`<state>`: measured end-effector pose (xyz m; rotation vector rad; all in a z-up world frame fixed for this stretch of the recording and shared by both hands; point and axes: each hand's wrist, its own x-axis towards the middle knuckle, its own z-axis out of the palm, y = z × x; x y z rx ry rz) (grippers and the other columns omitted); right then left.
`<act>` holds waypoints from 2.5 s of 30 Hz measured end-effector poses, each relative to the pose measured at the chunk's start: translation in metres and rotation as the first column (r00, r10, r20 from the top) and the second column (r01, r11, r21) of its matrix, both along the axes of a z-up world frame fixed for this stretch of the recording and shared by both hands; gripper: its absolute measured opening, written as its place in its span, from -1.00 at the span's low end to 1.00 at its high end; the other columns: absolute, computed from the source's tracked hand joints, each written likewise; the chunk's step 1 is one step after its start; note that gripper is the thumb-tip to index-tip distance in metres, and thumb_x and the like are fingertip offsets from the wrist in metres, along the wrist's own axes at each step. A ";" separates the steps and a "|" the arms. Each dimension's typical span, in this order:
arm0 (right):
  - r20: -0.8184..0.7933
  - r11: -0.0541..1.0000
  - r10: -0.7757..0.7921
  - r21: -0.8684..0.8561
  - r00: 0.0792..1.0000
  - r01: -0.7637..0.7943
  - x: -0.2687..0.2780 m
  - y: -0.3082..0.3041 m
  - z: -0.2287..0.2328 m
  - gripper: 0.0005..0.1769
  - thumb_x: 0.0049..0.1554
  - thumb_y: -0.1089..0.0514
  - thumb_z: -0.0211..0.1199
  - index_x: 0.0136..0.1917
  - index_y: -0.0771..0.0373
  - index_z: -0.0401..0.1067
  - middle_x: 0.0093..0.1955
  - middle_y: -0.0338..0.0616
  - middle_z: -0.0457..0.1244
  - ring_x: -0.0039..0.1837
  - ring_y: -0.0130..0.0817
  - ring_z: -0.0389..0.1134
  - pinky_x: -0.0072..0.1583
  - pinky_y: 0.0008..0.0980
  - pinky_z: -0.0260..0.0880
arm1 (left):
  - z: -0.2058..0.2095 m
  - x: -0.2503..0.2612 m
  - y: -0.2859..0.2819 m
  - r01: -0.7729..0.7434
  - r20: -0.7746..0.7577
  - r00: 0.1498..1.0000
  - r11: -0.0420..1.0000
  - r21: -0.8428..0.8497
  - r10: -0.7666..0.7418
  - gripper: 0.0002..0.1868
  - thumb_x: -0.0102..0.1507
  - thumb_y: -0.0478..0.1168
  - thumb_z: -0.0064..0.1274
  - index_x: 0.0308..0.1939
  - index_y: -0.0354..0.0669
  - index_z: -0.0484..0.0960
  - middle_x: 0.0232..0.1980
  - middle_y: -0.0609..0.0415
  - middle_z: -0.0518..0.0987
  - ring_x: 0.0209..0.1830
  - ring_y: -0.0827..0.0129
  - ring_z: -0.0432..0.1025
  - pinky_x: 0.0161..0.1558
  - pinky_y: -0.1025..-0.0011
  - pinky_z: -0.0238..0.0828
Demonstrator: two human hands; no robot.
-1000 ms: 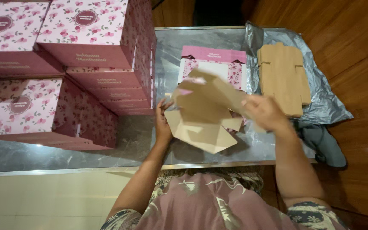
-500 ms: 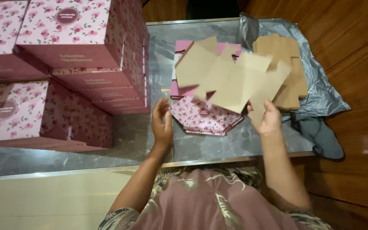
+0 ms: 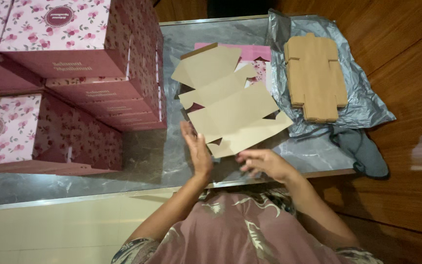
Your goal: The person assembles small pink floral-patterned boxes by hand on a glass table. They fold the flat cardboard pieces into shape, tuck the flaps to secure the structure, and stack the finished boxes next to a pile of completed ones.
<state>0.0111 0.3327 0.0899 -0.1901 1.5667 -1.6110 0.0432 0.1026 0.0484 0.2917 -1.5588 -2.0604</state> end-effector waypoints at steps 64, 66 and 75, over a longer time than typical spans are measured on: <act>-0.972 0.665 -0.048 0.140 0.229 0.734 -0.280 -0.020 -0.081 -0.37 0.35 -0.05 0.16 0.52 0.37 0.23 0.55 0.25 0.12 0.58 0.14 0.08 0.51 0.00 0.02 | -0.019 -0.139 -0.085 0.013 0.208 0.967 0.841 0.540 -0.148 -0.05 0.42 0.36 -0.49 0.63 -0.28 -0.21 0.68 -0.22 -0.20 0.68 0.10 -0.26 0.56 0.22 -0.39; -0.974 0.606 0.066 0.213 0.218 0.766 -0.288 -0.037 -0.079 -0.36 0.38 -0.11 0.15 0.54 0.34 0.22 0.57 0.26 0.11 0.58 0.19 0.06 0.48 0.08 -0.03 | -0.032 -0.151 -0.091 -0.018 0.230 0.973 0.977 0.214 -0.033 -0.09 0.42 0.28 -0.43 0.59 -0.38 -0.10 0.68 -0.20 -0.11 0.69 0.10 -0.21 0.57 0.28 -0.32; -0.780 0.772 -0.502 -0.208 0.374 0.601 -0.293 -0.086 -0.067 -0.19 0.37 -0.21 0.04 0.67 0.24 -0.09 0.43 0.21 0.25 0.42 -0.08 0.31 0.38 -0.29 0.27 | -0.046 -0.197 -0.104 -0.066 0.094 0.983 0.784 -0.617 0.158 -0.34 0.47 -0.06 -0.33 0.60 -0.25 -0.02 0.67 -0.29 0.02 0.65 0.07 0.00 0.55 0.30 0.04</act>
